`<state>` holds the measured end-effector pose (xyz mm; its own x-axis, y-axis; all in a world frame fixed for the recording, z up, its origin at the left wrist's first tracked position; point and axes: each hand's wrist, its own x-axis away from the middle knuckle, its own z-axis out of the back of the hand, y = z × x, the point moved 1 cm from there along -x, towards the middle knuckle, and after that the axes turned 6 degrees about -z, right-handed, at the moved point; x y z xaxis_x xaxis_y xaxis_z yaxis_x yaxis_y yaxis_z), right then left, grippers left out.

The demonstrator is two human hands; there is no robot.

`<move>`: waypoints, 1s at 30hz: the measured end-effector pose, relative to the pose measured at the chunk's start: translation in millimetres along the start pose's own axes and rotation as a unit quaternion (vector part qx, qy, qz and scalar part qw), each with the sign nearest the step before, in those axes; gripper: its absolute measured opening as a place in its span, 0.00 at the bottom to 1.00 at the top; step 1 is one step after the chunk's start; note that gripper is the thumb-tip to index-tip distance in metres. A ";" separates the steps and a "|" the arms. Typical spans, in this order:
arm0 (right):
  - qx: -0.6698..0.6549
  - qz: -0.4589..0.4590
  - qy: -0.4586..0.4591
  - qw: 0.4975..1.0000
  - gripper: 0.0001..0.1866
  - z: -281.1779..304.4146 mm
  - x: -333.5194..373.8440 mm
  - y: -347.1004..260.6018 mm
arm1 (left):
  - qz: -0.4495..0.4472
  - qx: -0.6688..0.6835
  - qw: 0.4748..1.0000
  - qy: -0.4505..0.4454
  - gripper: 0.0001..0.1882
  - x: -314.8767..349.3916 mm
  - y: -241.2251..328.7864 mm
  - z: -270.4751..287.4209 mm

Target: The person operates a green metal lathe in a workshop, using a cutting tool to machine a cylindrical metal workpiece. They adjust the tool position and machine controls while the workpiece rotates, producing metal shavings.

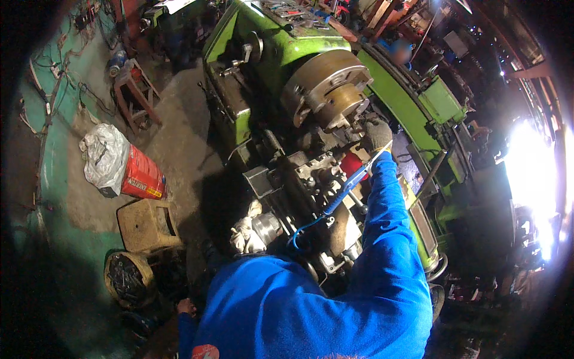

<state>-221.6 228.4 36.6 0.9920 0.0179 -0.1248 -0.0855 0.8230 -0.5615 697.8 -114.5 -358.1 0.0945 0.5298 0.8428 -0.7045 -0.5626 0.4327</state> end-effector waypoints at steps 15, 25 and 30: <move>0.222 0.134 0.007 0.966 0.20 9.7 -26.9 1.5 | 0.026 0.031 0.998 0.057 0.10 -9.6 1.5 -16.4; 0.155 0.000 -0.048 0.987 0.23 2.9 -32.6 -14.0 | 0.053 0.109 0.991 0.052 0.10 6.5 -16.9 -11.7; 0.207 0.063 -0.058 0.975 0.22 13.3 -25.8 -18.4 | 0.089 0.085 0.992 0.003 0.13 3.8 3.9 -21.0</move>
<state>-244.4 220.4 61.1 0.9821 0.1769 -0.0651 -0.1855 0.9684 -0.1666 680.7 -101.3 -360.0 -0.0251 0.4169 0.9086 -0.5806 -0.7460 0.3263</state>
